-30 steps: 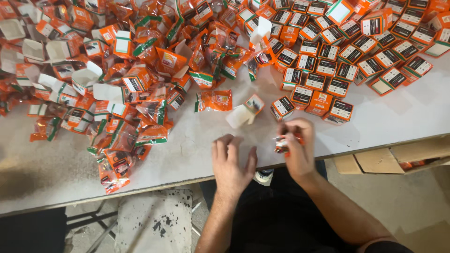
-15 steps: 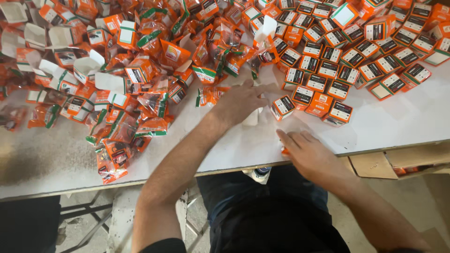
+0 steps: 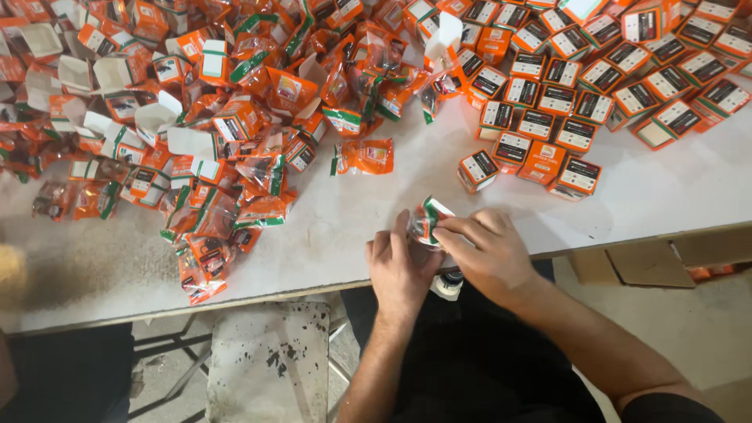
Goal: The person sits at a table covered with small orange product boxes and blister-packed items. They pick up a small box, open it, insert a folded white paper insert and a blister pack into it, close the box, and place it back on the table, repeating this with one box at a time.
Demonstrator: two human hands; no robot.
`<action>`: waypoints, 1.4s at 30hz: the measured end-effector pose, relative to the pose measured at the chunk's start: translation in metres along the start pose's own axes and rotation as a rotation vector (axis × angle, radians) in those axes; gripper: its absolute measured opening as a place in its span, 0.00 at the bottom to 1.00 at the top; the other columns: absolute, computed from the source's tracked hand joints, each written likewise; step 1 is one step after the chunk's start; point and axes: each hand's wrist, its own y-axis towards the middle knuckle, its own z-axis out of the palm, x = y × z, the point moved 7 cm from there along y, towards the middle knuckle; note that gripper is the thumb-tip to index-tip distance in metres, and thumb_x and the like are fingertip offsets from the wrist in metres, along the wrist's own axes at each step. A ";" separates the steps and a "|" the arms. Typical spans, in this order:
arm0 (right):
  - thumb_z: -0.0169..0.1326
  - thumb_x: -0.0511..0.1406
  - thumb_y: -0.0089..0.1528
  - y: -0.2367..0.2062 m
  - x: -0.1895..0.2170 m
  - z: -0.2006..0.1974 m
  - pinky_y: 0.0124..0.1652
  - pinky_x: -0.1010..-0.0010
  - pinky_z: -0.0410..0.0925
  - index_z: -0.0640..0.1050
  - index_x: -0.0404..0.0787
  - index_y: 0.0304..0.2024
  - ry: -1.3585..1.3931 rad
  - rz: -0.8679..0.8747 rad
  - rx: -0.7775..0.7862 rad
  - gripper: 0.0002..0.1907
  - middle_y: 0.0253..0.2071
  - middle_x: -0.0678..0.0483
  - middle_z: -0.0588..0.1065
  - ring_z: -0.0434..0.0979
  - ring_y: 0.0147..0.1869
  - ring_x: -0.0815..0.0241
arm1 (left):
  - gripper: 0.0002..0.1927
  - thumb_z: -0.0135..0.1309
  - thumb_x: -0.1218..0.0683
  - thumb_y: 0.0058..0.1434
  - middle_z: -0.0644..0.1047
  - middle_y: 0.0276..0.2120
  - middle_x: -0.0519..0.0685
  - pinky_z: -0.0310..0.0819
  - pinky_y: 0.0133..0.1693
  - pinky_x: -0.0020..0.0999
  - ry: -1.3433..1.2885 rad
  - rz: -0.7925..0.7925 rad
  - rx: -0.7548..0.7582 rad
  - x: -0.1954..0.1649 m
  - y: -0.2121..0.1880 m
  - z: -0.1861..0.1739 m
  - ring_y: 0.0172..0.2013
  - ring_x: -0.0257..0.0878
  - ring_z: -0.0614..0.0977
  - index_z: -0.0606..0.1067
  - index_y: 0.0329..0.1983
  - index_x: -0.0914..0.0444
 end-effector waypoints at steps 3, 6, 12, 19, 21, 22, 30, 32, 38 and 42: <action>0.59 0.30 0.54 0.013 0.000 0.005 0.44 0.60 0.67 0.78 0.41 0.43 0.025 -0.032 0.202 0.13 0.43 0.59 0.78 0.73 0.43 0.55 | 0.42 0.72 0.47 0.47 0.79 0.36 0.49 0.69 0.44 0.46 0.021 0.004 0.008 0.005 -0.004 0.001 0.39 0.47 0.78 0.69 0.63 0.65; 0.57 0.31 0.53 0.024 0.003 0.006 0.44 0.59 0.67 0.80 0.41 0.44 -0.026 -0.060 0.296 0.16 0.41 0.57 0.77 0.74 0.45 0.54 | 0.42 0.72 0.49 0.49 0.79 0.42 0.51 0.71 0.47 0.46 -0.041 0.058 0.023 0.007 -0.007 -0.003 0.43 0.50 0.78 0.68 0.65 0.66; 0.57 0.34 0.53 0.038 0.010 0.006 0.45 0.58 0.67 0.79 0.41 0.42 0.031 -0.083 0.348 0.14 0.37 0.56 0.75 0.73 0.46 0.52 | 0.37 0.72 0.52 0.49 0.73 0.57 0.58 0.75 0.52 0.46 -0.103 0.134 0.044 0.011 -0.009 -0.018 0.48 0.54 0.78 0.71 0.61 0.63; 0.59 0.35 0.54 0.037 0.005 0.012 0.46 0.57 0.66 0.79 0.43 0.42 -0.062 -0.063 0.332 0.13 0.41 0.58 0.77 0.72 0.48 0.52 | 0.28 0.71 0.51 0.55 0.71 0.59 0.56 0.75 0.55 0.49 -0.077 0.153 0.095 0.006 -0.003 -0.018 0.56 0.55 0.75 0.74 0.55 0.62; 0.59 0.36 0.54 0.030 0.011 -0.002 0.48 0.57 0.65 0.80 0.41 0.48 -0.164 -0.062 0.140 0.19 0.48 0.56 0.78 0.71 0.51 0.51 | 0.27 0.71 0.50 0.52 0.70 0.56 0.57 0.73 0.54 0.51 -0.017 0.169 0.054 0.000 -0.002 -0.017 0.56 0.57 0.74 0.74 0.52 0.62; 0.59 0.36 0.54 0.025 0.016 -0.001 0.49 0.57 0.65 0.80 0.41 0.49 -0.174 -0.066 0.137 0.20 0.50 0.57 0.78 0.71 0.52 0.52 | 0.28 0.71 0.50 0.50 0.70 0.55 0.57 0.72 0.53 0.53 0.000 0.169 0.044 -0.001 -0.003 -0.016 0.56 0.58 0.74 0.75 0.51 0.62; 0.58 0.36 0.57 0.000 0.021 0.017 0.50 0.55 0.61 0.77 0.38 0.57 -0.205 -0.019 0.233 0.25 0.51 0.59 0.79 0.69 0.53 0.56 | 0.27 0.70 0.57 0.52 0.71 0.56 0.57 0.75 0.54 0.47 -0.239 0.124 0.049 0.007 -0.025 -0.010 0.55 0.55 0.76 0.74 0.55 0.63; 0.58 0.35 0.57 -0.002 0.014 0.021 0.49 0.54 0.62 0.76 0.37 0.58 -0.151 -0.028 0.243 0.25 0.49 0.56 0.79 0.70 0.54 0.53 | 0.25 0.71 0.58 0.53 0.73 0.59 0.54 0.75 0.57 0.45 -0.434 0.086 0.056 0.015 -0.026 -0.013 0.57 0.52 0.78 0.74 0.53 0.61; 0.54 0.27 0.58 -0.004 -0.011 0.036 0.55 0.56 0.68 0.74 0.36 0.55 0.176 -0.006 0.299 0.21 0.52 0.49 0.78 0.73 0.56 0.43 | 0.27 0.66 0.64 0.56 0.74 0.61 0.53 0.76 0.61 0.45 -0.254 0.254 0.160 0.005 -0.012 -0.023 0.61 0.54 0.76 0.75 0.60 0.64; 0.56 0.28 0.62 -0.010 -0.028 0.029 0.58 0.55 0.68 0.74 0.34 0.59 0.389 0.233 0.204 0.22 0.56 0.44 0.76 0.75 0.59 0.43 | 0.24 0.68 0.61 0.54 0.74 0.56 0.53 0.73 0.58 0.52 -0.080 0.382 0.114 -0.009 -0.002 -0.032 0.62 0.57 0.73 0.77 0.56 0.63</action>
